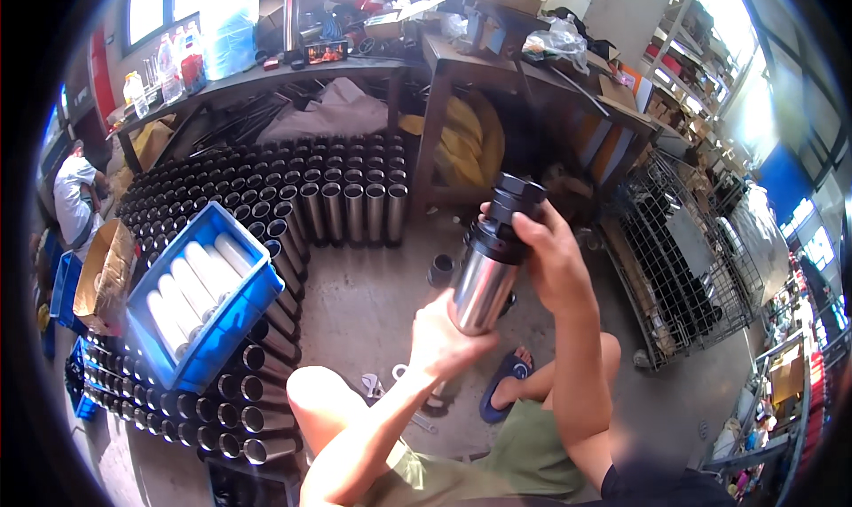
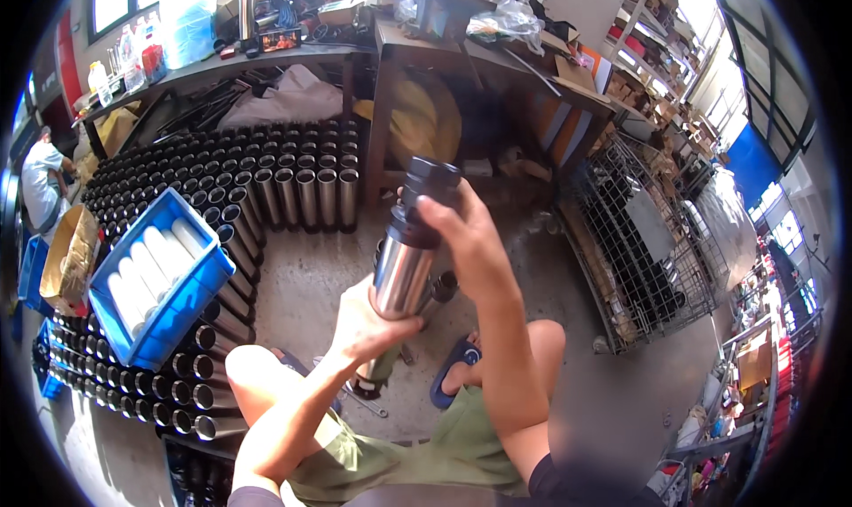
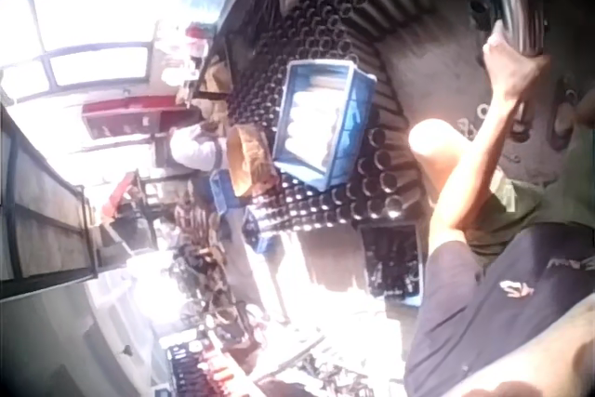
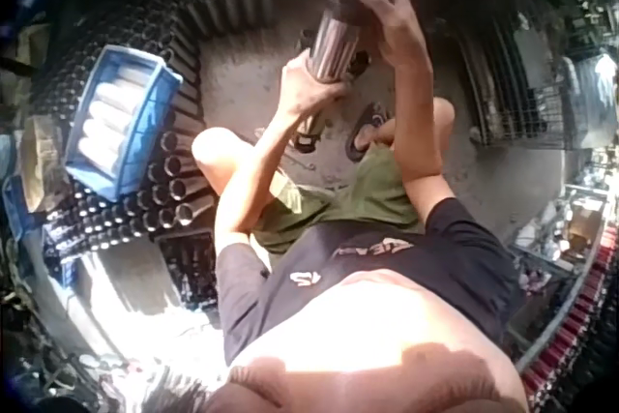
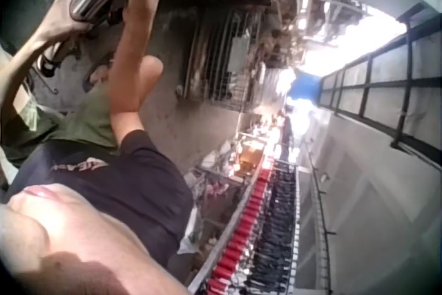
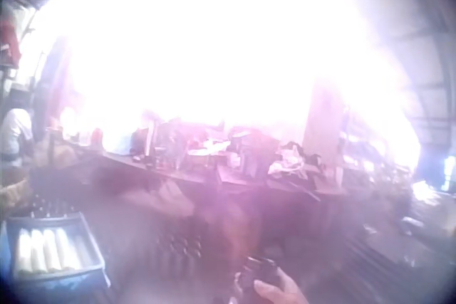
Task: The person assembles industrial tube components by inserting a cylindrical filter into a metal tube, attaching a black plastic end cap, and then using a lever-operated press to secure the assembly before placing it in a wire cart.
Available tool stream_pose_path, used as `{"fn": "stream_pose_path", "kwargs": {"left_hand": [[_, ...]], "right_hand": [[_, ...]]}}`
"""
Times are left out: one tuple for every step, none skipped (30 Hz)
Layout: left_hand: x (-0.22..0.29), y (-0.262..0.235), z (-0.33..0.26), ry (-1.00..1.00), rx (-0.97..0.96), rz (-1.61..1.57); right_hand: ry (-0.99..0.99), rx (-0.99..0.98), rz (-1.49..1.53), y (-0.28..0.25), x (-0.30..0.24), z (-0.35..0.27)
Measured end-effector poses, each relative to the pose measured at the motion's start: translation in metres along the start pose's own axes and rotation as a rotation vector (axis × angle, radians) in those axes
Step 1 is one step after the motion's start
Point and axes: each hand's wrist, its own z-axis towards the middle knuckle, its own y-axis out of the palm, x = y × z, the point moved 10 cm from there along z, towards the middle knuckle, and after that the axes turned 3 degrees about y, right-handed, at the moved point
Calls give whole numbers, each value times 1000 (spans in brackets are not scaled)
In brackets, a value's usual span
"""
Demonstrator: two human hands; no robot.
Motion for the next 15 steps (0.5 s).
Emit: {"fn": "stream_pose_path", "kwargs": {"left_hand": [[8, 2, 1, 42, -107, -28], [13, 22, -3, 79, -249, -90], [12, 38, -4, 38, -342, -208], [10, 51, -2, 2, -331, -282], [1, 53, 1, -40, -289, -336], [-19, 36, 4, -95, -196, -358], [-35, 22, 11, -84, -36, -209], [-44, 12, 13, -168, 50, -35], [-35, -8, 10, -135, 114, 70], [-24, -28, 2, -108, 177, 178], [-20, -11, 3, -74, 111, 87], [-5, 0, 4, 44, 51, 76], [-4, 12, 0, 82, -32, -36], [1, 24, -4, 122, -118, -156], [15, 35, -5, 109, -174, -249]], "right_hand": [[84, -172, 184, 14, 4, 12], [-6, -428, 300, 20, -1, 17], [23, -548, 464, 20, 9, 29], [60, -650, 622, 18, 20, 34], [100, -776, 807, 27, 26, 31], [263, -228, 16, 14, 42, 43], [23, 52, -626, 11, 10, 32], [-121, 186, -720, 15, -17, 4], [-262, 321, -802, 28, -44, -25], [-248, 280, -340, 23, -50, -36], [-308, 398, -507, -8, -60, -40], [-374, 518, -652, -28, -69, -44], [-356, 470, -561, -21, -56, -25], [-122, 48, -154, -2, -26, 4], [-35, 0, -196, -2, -12, 23]]}}
